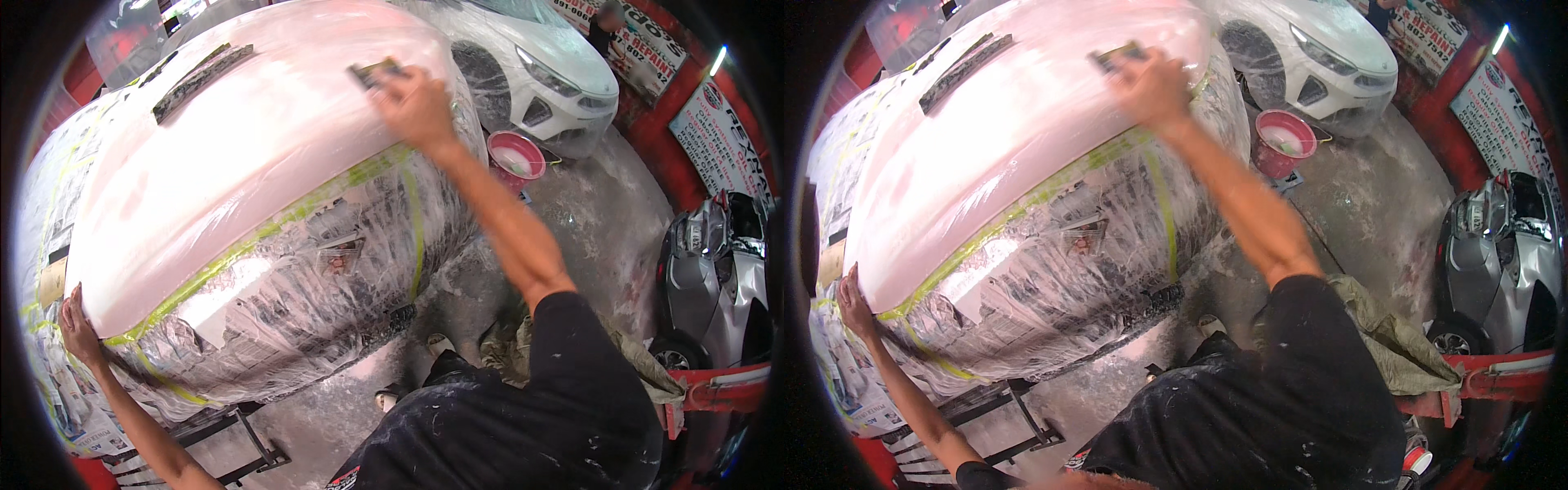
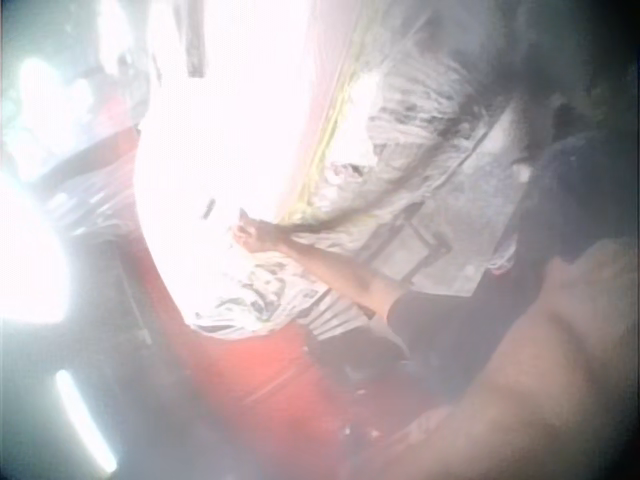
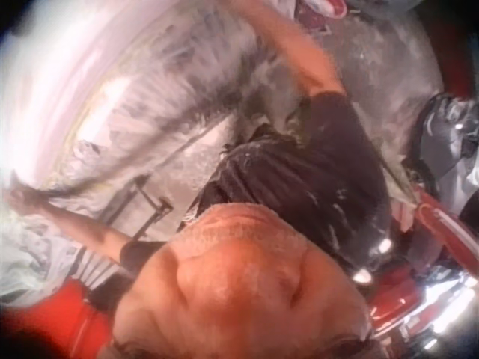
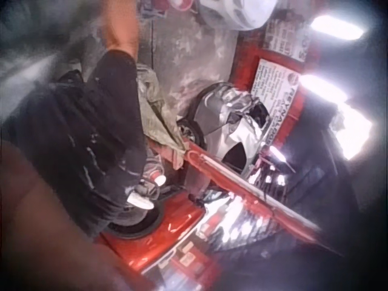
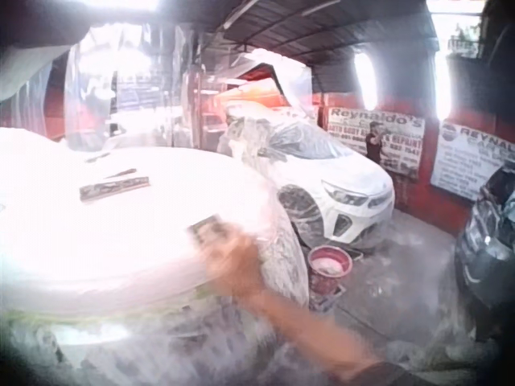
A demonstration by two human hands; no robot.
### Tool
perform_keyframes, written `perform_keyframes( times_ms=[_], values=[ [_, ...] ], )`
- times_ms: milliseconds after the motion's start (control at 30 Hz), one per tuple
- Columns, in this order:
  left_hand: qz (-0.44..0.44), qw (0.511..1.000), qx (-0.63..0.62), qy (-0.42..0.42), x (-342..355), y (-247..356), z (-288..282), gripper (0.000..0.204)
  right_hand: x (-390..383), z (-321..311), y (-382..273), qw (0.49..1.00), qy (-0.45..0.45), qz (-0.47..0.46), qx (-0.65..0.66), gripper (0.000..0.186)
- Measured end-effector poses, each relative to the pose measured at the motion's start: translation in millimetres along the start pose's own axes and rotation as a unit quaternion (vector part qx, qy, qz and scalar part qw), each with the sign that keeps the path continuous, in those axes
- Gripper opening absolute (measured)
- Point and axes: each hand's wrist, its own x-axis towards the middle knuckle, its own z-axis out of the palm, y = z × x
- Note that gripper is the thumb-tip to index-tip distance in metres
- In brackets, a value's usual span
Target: The person sands a white car hood with a sanding block, repeatedly dipping the block into a pink bucket of water and wiping the surface with a cloth. The hood is masked with tape and newspaper, and the person works across the curved surface in a workshop.
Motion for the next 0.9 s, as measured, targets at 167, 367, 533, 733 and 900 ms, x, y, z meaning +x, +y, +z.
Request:
perform_keyframes(
  times_ms=[167,367,533,733,900],
  values=[
    [-0.036,0.998,-0.045,-0.013,-10.2,-23.5,-6.6,0.031,-44.6,12.5,-23.3,0.983,0.059,-0.165,0.055,0.041],
    [-0.238,0.939,-0.239,-0.068,36.0,52.9,-38.2,0.032,-18.1,5.6,41.8,0.979,0.032,0.174,0.099,0.041],
    [-0.167,0.902,-0.397,-0.029,106.2,288.9,-106.2,0.024,-64.2,13.8,44.6,0.980,0.166,-0.103,0.039,0.039],
    [-0.043,0.927,-0.372,-0.023,173.4,440.3,-159.3,0.027,-7.8,16.0,144.1,0.979,0.070,0.169,0.093,0.043],
    [-0.013,0.919,-0.386,-0.078,214.8,485.6,-155.6,0.037,-61.1,0.9,97.4,0.989,0.119,-0.058,0.063,0.040]
  ],
)
